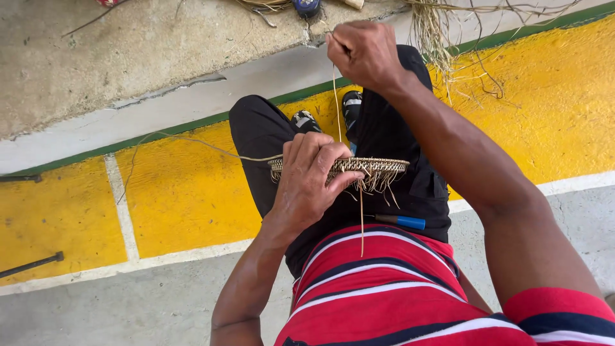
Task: Weaving a circular straw fiber mat using a weaving needle.
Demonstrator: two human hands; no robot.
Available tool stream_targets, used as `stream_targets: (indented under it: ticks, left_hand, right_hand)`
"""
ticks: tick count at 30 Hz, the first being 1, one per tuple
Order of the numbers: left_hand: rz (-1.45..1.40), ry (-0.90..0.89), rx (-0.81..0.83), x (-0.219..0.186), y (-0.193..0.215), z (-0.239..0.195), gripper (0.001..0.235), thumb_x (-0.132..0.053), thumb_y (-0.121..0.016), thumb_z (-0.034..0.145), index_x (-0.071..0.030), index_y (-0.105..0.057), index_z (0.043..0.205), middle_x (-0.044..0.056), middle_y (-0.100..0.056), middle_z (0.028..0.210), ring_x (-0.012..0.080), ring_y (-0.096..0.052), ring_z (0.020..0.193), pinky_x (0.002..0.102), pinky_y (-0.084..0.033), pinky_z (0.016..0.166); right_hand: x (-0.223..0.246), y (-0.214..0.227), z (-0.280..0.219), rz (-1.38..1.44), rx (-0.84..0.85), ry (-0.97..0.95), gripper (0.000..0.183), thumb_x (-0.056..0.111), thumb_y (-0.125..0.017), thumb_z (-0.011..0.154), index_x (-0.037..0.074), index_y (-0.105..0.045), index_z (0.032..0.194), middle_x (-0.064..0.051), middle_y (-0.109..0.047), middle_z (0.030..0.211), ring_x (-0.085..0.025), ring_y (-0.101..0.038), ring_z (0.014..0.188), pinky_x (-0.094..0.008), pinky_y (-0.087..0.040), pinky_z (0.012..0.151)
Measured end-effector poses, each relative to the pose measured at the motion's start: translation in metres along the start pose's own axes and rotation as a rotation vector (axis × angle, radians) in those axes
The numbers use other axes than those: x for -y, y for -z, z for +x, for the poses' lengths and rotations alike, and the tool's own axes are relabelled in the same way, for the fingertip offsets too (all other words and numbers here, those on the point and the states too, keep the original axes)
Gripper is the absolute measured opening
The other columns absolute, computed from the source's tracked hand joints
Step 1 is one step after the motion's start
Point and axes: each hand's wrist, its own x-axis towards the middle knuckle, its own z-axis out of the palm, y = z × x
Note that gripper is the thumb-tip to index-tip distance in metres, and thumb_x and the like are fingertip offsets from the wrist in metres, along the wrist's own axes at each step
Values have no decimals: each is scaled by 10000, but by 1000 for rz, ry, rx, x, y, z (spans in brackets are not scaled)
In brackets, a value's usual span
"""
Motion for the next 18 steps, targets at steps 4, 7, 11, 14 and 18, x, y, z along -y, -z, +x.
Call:
stream_targets:
  ticks: [4, 7, 11, 14, 18]
  left_hand:
    - [-23, 38, 55, -1, 1, 1, 447, -291, -876, 834, -136, -597, 1147, 23, -540, 1085, 227, -532, 1013, 417, -390, 896]
    - [-11, 31, 61, -4, 4, 4, 443, -274, -872, 838, -129, -592, 1150, 24, -542, 1081, 229, -533, 1018, 419, -385, 896]
    - [36, 51, 73, -12, 11, 7, 504, -271, -872, 828, -131, -565, 1203, 40, -551, 1088, 243, -537, 1013, 426, -378, 874]
    - [40, 93, 29, -13, 13, 6, 613, -274, -874, 821, -114, -525, 1299, 54, -557, 1091, 251, -537, 993, 429, -378, 857]
    - [94, 79, -23, -13, 5, 3, 642, -270, -869, 858, -121, -483, 1348, 62, -550, 1109, 258, -541, 1012, 427, -387, 879]
  right_hand:
    - [-7, 4, 15, -227, -76, 174, 430, 125, -704, 1019, 113, -472, 656, -6, -461, 575, -146, -414, 495, -356, -342, 490]
    - [1, 11, 25, -297, -157, 243, 428, 147, -716, 1003, 91, -481, 649, -35, -491, 588, -187, -457, 525, -376, -374, 548]
    - [21, 37, 33, 125, 234, -317, 413, 300, -615, 1146, 96, -666, 790, 0, -600, 635, -131, -583, 566, -342, -441, 550]
    - [81, 104, 12, 414, 419, -385, 260, 240, -535, 1098, 79, -701, 979, -7, -678, 795, -134, -695, 747, -340, -570, 700]
    - [136, 133, -30, 570, 533, -209, 272, 227, -739, 951, 37, -671, 1133, -69, -692, 1040, -184, -669, 1000, -348, -543, 909]
